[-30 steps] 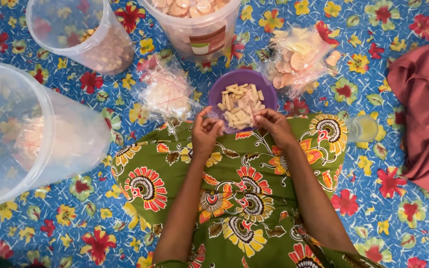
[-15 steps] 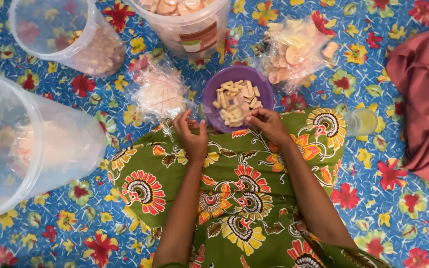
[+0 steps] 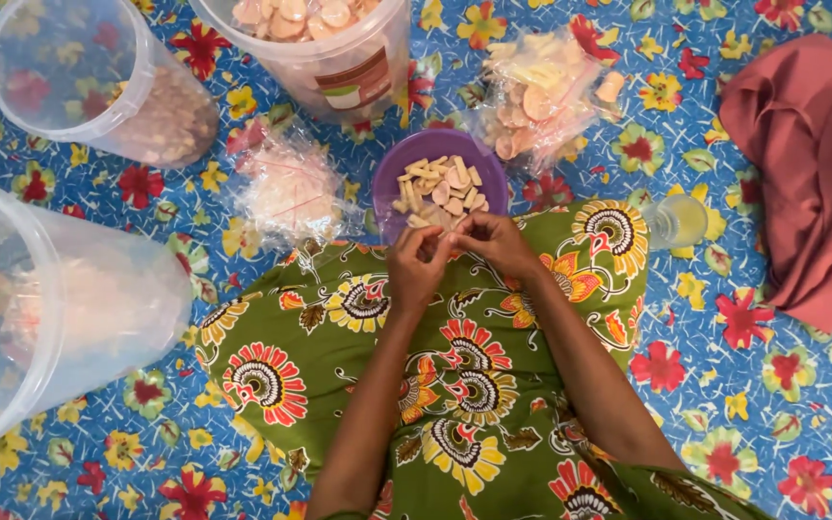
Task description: Bagging small food slices from a bowl into plastic bags
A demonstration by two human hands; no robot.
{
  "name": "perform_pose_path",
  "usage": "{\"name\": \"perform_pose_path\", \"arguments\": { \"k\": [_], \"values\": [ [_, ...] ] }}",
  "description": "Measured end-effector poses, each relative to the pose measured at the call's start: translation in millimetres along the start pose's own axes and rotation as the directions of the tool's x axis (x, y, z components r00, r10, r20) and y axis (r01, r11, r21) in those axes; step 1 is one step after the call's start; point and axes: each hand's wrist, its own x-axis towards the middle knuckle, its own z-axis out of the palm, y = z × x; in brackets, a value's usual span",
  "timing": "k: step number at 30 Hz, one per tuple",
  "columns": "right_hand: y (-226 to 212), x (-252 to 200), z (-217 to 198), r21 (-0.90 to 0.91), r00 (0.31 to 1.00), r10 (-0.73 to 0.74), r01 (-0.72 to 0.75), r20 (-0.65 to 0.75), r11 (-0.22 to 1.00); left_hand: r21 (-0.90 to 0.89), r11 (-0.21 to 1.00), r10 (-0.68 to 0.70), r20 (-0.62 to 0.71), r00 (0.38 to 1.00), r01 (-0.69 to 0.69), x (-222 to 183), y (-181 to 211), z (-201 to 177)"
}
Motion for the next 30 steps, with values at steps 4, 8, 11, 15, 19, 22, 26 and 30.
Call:
{"name": "perform_pose_path", "arguments": {
  "k": [4, 8, 11, 15, 19, 22, 26, 30],
  "values": [
    [-3, 0, 2, -0.045, 1.0, -0.021, 0.022, 0.014, 0.999, -0.004, 1.0, 0.014, -0.01, 1.0, -0.014, -1, 2, 3],
    [-6, -1, 2, -0.034, 0.999, -0.037, 0.036, -0.008, 0.999, 0.028, 0.999, 0.016, -0.033, 0.999, -0.015, 0, -1, 0],
    [8, 4, -4, -0.001, 0.996, -0.046, 0.046, -0.079, 0.999, 0.052, 0.998, 0.034, -0.053, 0.998, -0.032, -1, -1, -1],
    [31, 7, -2, 0.063, 0.967, -0.102, 0.12, -0.233, 0.991, 0.144, 0.985, 0.106, -0.096, 0.99, -0.092, 4, 9, -6],
    [24, 2, -4, -0.181, 0.918, -0.338, 0.304, -0.209, 0.935, 0.256, 0.958, 0.156, -0.085, 0.984, -0.13, 12, 47, -21],
    [25, 2, -5, -0.307, 0.893, -0.434, 0.382, -0.12, 0.872, 0.342, 0.933, 0.139, -0.065, 0.988, -0.109, 14, 59, -22],
    [12, -1, -1, -0.214, 0.935, -0.345, 0.321, -0.085, 0.923, 0.361, 0.926, 0.137, -0.055, 0.989, -0.108, 14, 53, -20],
    [9, -5, -4, 0.004, 0.974, -0.201, 0.202, -0.101, 0.979, 0.253, 0.964, 0.115, -0.114, 0.987, -0.083, 19, 40, -31]
  ]
}}
